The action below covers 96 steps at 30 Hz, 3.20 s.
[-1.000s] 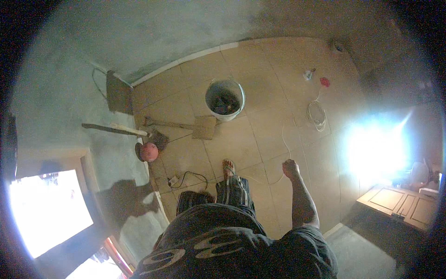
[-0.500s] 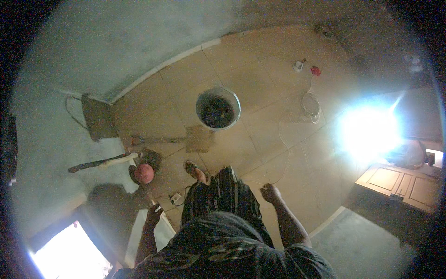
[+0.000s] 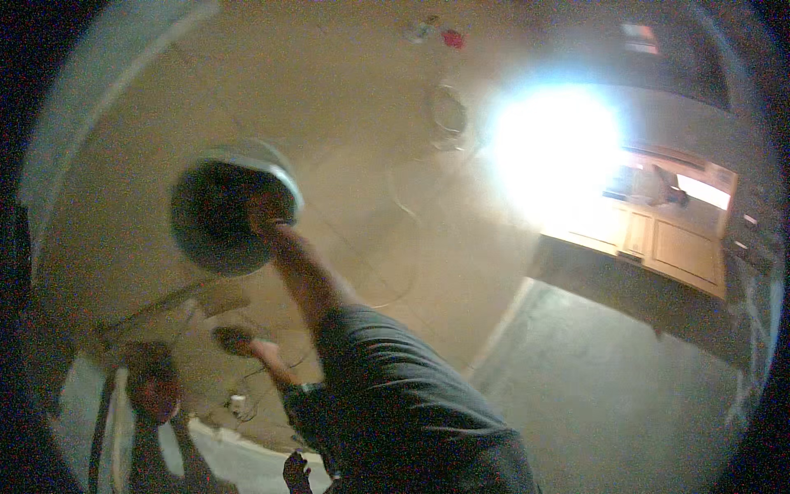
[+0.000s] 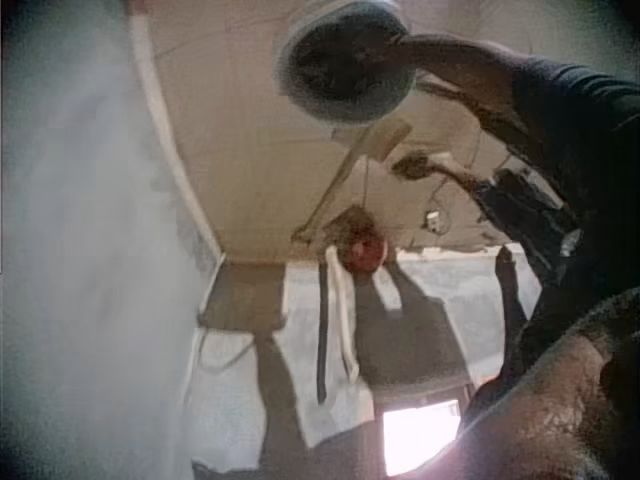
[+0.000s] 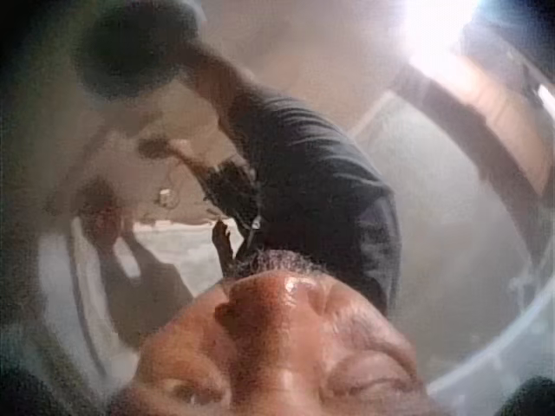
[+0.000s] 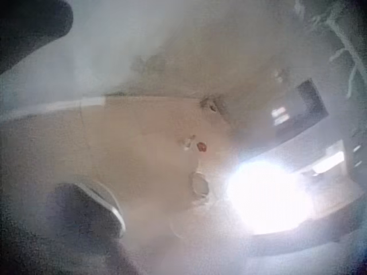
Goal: The person installs a wooden door frame in a room with tiled floors. They use a power drill to secure the frame, then switch to a manual screwdriver to tighten screws. The person also uses a hammer to adjust the frame and a yellow tool to apply sealant or adhesive to the joints.
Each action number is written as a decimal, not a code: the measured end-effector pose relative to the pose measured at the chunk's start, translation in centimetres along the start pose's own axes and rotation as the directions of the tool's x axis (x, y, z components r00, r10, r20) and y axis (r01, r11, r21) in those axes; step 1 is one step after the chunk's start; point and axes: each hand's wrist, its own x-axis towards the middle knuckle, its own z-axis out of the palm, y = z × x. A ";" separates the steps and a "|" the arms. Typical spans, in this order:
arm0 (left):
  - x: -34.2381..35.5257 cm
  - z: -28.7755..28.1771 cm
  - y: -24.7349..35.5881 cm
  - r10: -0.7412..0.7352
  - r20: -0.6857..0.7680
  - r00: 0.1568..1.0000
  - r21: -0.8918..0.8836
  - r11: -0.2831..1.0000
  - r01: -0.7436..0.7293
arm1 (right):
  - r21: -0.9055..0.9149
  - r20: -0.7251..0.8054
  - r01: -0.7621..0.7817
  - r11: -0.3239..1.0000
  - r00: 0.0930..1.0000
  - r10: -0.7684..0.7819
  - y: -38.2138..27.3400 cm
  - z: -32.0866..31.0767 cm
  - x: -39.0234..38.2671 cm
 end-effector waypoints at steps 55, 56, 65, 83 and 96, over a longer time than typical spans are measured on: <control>-18.6 60.5 -36.9 -0.194 0.189 0.963 -0.600 0.753 0.270 | -0.354 0.192 0.250 0.901 0.962 -0.192 -4.5 -61.5 -11.1; -19.3 61.4 -36.9 -0.194 0.170 0.966 -0.674 0.693 0.257 | -0.340 0.260 0.310 0.888 0.938 -0.228 -4.8 -58.8 -12.8; -22.2 40.5 -38.0 -0.315 -0.770 0.555 -0.531 0.798 -0.284 | -0.202 0.716 0.789 0.580 0.523 -0.462 -15.7 -34.8 -36.4; -42.4 -21.7 -63.4 0.104 -0.974 -0.200 0.213 0.707 -0.674 | 0.461 0.780 0.887 0.024 -0.393 -0.486 -10.8 6.5 -104.2; -38.3 -31.1 -64.5 0.057 -0.998 -0.011 0.049 0.722 -0.690 | 0.394 0.918 0.590 0.705 -0.212 -0.336 -15.6 25.0 -124.3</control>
